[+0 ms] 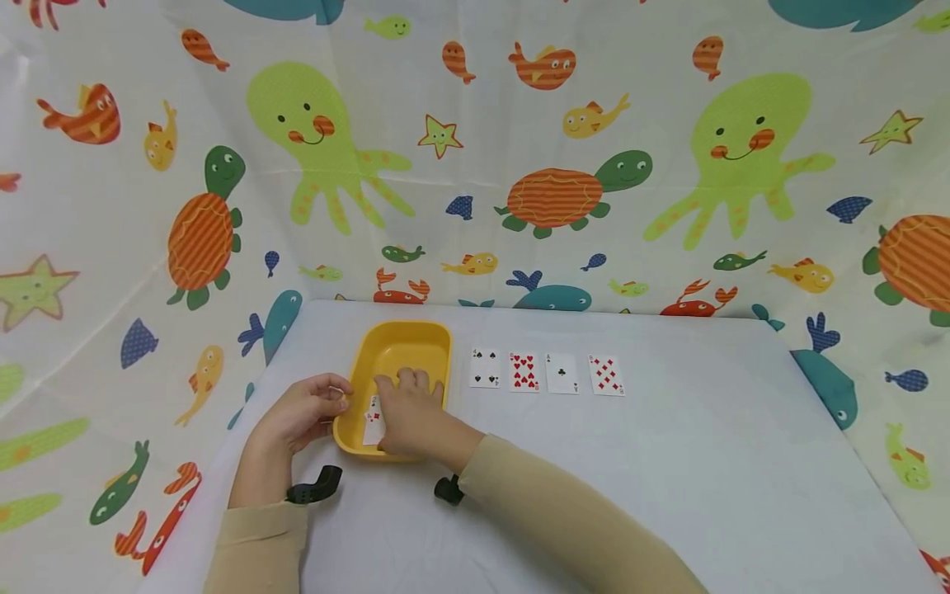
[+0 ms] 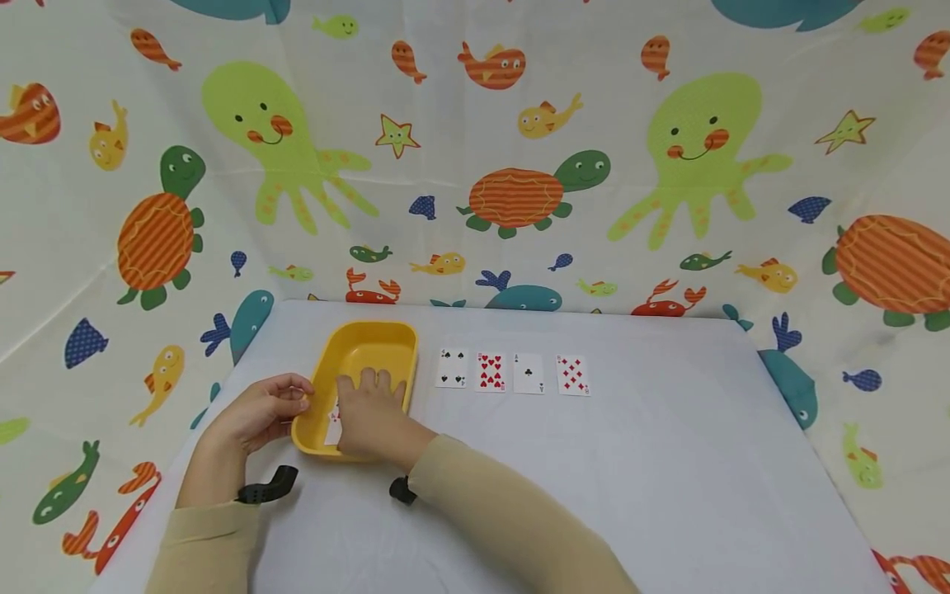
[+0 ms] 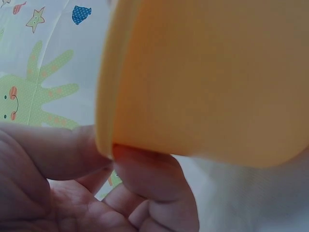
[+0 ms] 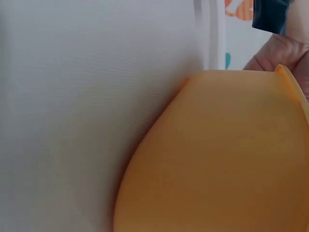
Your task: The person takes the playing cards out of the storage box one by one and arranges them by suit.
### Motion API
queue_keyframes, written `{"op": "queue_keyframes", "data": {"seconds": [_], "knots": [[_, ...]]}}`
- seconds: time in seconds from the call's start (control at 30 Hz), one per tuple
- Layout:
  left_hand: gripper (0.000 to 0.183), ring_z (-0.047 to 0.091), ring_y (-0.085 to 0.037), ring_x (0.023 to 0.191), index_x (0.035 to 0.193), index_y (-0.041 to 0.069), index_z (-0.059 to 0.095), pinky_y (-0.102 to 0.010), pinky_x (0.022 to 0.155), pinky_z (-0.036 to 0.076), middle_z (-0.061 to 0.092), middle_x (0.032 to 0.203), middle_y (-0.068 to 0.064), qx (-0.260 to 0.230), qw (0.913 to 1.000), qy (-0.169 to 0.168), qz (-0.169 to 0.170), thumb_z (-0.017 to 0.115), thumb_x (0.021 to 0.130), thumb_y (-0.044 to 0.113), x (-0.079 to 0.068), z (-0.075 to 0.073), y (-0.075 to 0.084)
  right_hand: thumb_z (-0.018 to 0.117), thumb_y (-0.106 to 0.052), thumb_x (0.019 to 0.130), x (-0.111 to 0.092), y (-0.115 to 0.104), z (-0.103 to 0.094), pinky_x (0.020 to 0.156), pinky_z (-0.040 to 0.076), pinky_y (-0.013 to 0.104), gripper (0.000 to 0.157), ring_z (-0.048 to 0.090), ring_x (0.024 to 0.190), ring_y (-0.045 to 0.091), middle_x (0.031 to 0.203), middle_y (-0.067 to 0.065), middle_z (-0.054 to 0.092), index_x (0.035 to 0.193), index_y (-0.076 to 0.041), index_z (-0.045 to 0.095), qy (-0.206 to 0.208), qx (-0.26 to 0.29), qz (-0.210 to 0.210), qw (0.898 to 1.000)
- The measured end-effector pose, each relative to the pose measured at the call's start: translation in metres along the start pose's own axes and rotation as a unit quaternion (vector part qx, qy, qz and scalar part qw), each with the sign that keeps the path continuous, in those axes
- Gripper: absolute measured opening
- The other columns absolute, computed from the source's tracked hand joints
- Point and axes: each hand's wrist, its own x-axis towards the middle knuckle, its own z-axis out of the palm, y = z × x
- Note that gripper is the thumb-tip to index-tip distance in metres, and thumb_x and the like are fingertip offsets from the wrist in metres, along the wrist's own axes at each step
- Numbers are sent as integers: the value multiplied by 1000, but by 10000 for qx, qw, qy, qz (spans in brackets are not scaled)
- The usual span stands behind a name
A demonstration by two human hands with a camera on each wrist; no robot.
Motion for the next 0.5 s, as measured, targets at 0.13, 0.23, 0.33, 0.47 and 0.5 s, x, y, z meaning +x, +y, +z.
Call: {"op": "queue_keyframes", "data": {"seconds": [0.13,0.23,0.33,0.47,0.5], "knots": [[27,64,-23,88,129,1,63,-28,79,63,67,100,-5,-50,10000,-5,-3,67,102,8,0,0,-1,90,-40,84,2,-2,0,119,37,59,85,41,135,30,146,7,49,155,-25,46,-214,-194,201,9994],[27,64,-23,87,128,2,64,-28,79,62,67,99,-4,-92,10000,-1,-10,67,102,8,0,0,-1,86,-35,87,3,-3,2,113,41,55,72,42,125,29,135,7,50,148,-23,50,-280,-331,312,9986],[27,63,-23,87,128,2,64,-28,78,62,67,98,-4,-106,9999,7,-9,67,102,8,0,1,-1,84,-32,88,4,-3,3,108,43,52,63,42,119,28,128,6,51,142,-21,53,-304,-433,379,9979],[27,63,-22,85,128,1,64,-28,78,62,67,96,-3,-93,10000,5,0,67,102,9,-1,1,1,84,-32,88,5,-4,5,106,44,51,62,43,116,27,127,6,52,142,-21,55,-302,-445,368,9979],[27,63,-22,85,128,1,64,-28,77,62,67,96,-3,-103,9999,10,-3,67,102,9,-1,1,1,84,-32,88,5,-4,5,107,44,52,63,43,116,27,128,6,52,143,-21,55,-296,-433,358,9980]]}}
